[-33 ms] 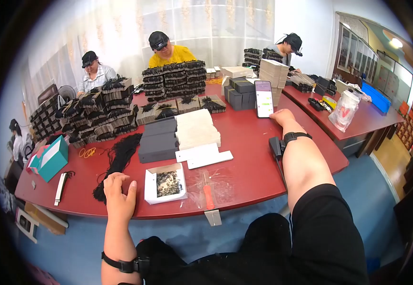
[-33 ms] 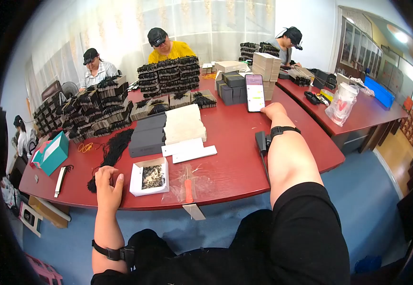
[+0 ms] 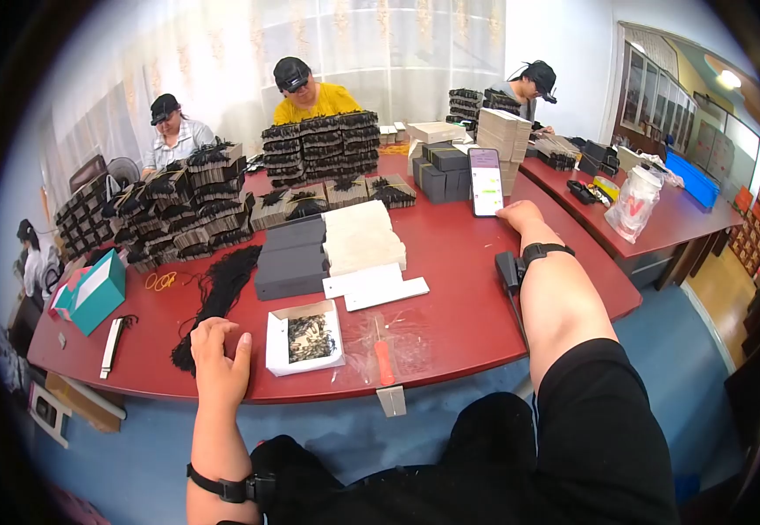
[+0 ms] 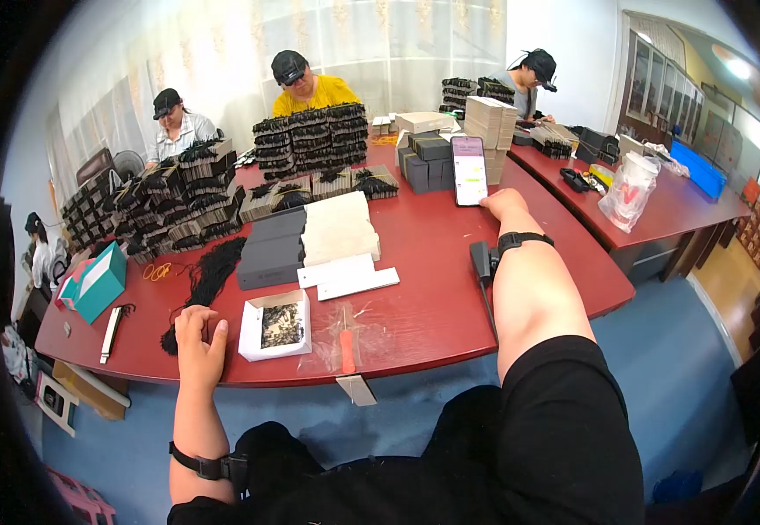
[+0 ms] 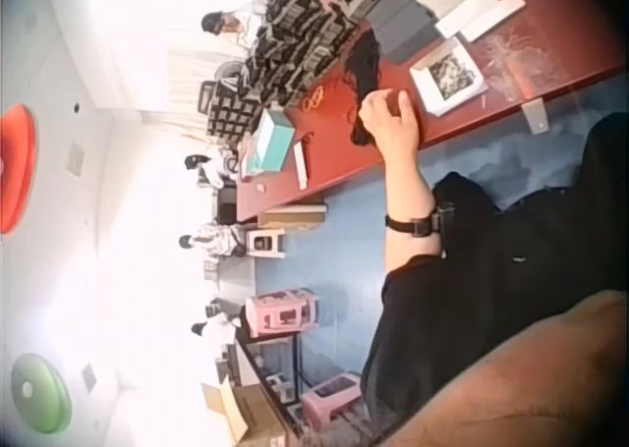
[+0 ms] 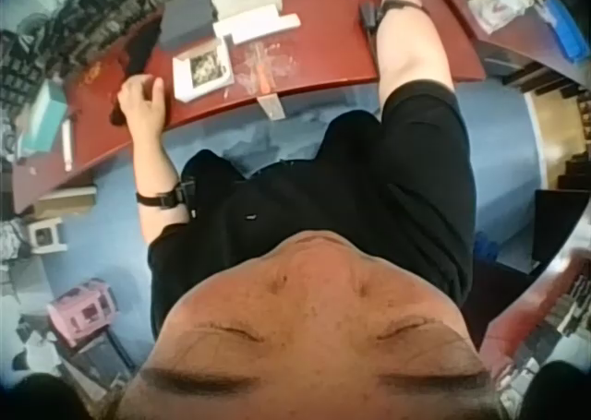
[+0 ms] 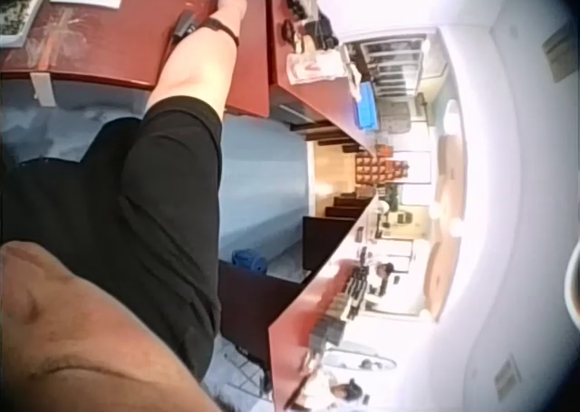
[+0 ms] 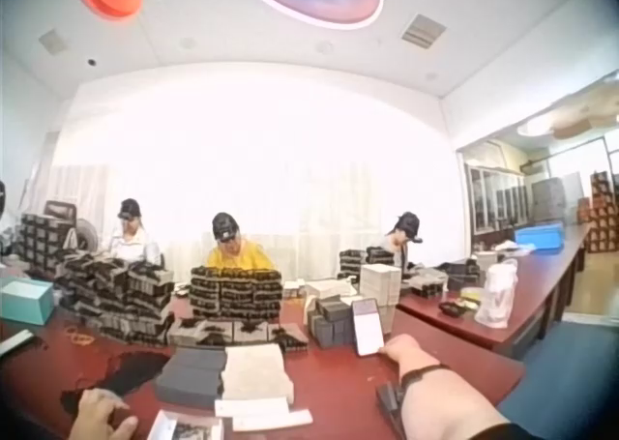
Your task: The person picks up a black string and a white tag, threads the string through the tag's hole, and ties it into a knot. They then place the finished tag onto a stack and repeat the process.
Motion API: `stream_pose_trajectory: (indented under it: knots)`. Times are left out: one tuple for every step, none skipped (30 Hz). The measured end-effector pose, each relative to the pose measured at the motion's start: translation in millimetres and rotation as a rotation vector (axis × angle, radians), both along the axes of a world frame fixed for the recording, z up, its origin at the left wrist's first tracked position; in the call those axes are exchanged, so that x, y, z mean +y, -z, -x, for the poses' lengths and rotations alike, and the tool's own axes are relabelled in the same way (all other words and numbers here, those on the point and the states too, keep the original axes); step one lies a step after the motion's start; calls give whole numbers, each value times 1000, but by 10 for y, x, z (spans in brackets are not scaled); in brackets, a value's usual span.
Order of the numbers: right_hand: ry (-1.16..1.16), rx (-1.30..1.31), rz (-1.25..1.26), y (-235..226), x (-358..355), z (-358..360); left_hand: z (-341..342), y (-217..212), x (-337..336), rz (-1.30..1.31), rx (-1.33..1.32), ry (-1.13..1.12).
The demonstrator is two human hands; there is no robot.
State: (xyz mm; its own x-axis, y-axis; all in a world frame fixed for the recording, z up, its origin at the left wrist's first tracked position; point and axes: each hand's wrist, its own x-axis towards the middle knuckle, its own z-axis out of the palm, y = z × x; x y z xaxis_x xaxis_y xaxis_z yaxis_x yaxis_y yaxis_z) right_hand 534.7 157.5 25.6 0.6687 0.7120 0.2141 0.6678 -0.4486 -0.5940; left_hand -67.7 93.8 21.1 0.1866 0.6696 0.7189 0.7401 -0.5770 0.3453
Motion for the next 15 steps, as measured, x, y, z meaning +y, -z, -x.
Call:
stream_pose_trajectory:
  knots:
    - [1,1,1,-6,7,-15,-2,-1,1,1,1,1]
    - [-11,-17,17,-14,13,-30,-5,-4,4,-5,1,5]
    - [-26,-34,35,-16,17,-11,2,-2,0,-9,2,6]
    - [-28,-33,37,-17,13,6,4,-4,-6,-8,3,4]
    - [-26,-19,40,-24,7,19,2,-8,-15,-7,-1,3]
    - [-22,-7,43,-30,2,20,-1,-12,-16,-7,-6,4]
    - [-22,-6,43,-29,-2,26,0,-13,-16,-7,-5,4]
    - [-25,-2,37,-27,-8,32,0,-12,-17,-2,-6,4]
    - [-25,1,30,-21,-12,12,-5,-13,-14,2,-7,5]
    - [-23,0,30,-14,-15,-7,-12,-14,-14,1,-7,7]
    - [-25,-14,22,-5,-17,-26,-20,-14,-16,-2,-8,6]
    - [-29,-28,15,-3,-13,-18,-20,-13,-17,-4,-7,2]
    - [-29,-27,16,-4,-11,-13,-20,-10,-15,-4,-7,1]
    - [-27,1,13,-8,-8,-10,-19,-7,-8,-8,-6,1]
    - [-25,28,10,5,0,-28,-12,-7,-12,-13,-6,2]
